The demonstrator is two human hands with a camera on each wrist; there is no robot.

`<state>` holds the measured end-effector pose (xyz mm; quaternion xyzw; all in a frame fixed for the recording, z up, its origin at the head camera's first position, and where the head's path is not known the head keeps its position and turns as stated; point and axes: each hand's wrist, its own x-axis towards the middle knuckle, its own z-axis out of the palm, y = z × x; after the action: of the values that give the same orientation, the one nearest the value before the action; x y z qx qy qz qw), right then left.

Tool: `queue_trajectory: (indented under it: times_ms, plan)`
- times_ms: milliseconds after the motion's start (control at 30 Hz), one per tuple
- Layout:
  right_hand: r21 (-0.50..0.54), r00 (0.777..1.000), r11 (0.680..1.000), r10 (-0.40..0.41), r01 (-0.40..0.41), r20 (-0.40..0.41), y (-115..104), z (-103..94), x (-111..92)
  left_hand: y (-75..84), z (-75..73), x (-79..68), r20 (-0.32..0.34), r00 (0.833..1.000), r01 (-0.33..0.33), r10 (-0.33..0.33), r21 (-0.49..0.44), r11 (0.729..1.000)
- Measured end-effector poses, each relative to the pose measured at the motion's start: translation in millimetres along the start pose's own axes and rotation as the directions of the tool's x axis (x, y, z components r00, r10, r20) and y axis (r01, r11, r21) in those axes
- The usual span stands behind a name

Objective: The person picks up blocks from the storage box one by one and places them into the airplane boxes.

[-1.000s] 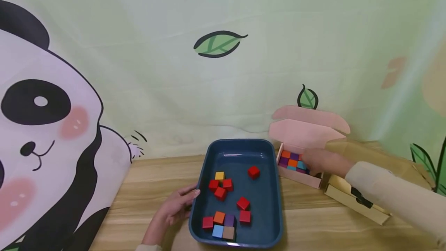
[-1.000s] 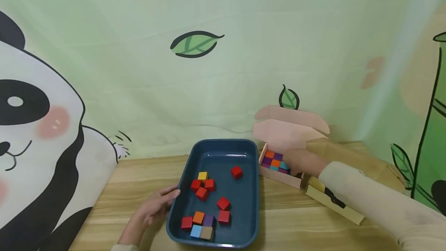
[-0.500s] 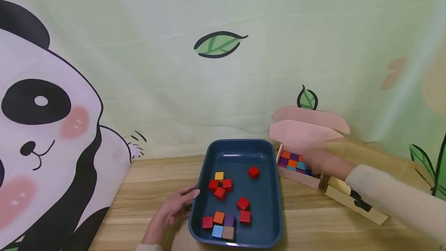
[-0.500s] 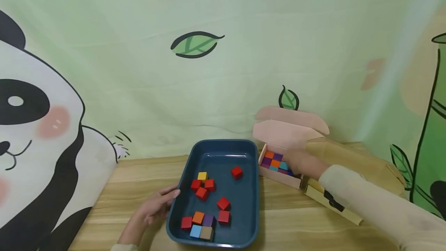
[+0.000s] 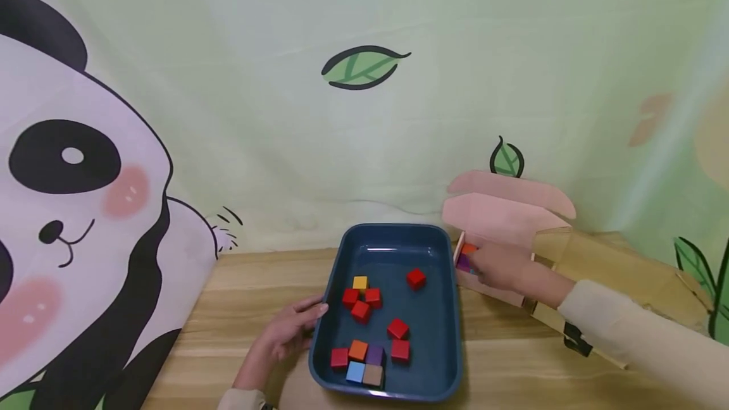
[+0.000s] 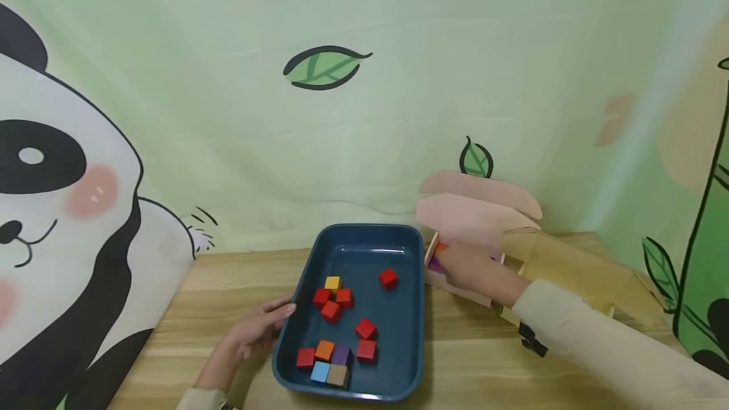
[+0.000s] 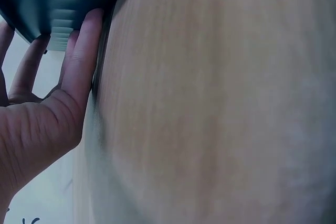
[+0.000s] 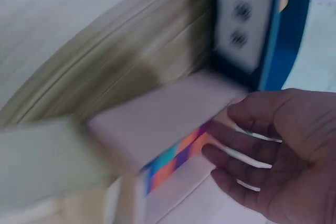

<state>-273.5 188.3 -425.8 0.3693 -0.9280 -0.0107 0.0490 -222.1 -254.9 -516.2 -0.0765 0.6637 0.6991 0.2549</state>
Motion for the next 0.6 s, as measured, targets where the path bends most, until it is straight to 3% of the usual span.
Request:
queue_trajectory:
  times_ms: [133,267,433,600]
  plan:
    - [0.074,0.994,0.993,-0.089,0.094,-0.068,-29.7,-7.1,16.8,2.6,0.2,0.4,0.005,1.0,-0.005,0.005,0.0,1.0]
    - [0.033,0.997,0.997,-0.073,0.074,-0.034,-53.7,-9.0,30.3,3.2,0.9,-0.8,0.012,1.0,0.003,-0.003,0.001,1.0]
    - [0.106,0.993,0.994,-0.05,0.038,0.105,-78.7,-8.6,43.5,3.6,1.6,-0.9,0.006,1.0,0.012,-0.012,0.011,1.0]
    - [0.144,0.962,0.987,-0.104,0.069,0.252,-107.9,-3.5,55.6,3.8,1.3,-2.0,-0.003,1.0,0.014,-0.014,0.015,1.0]
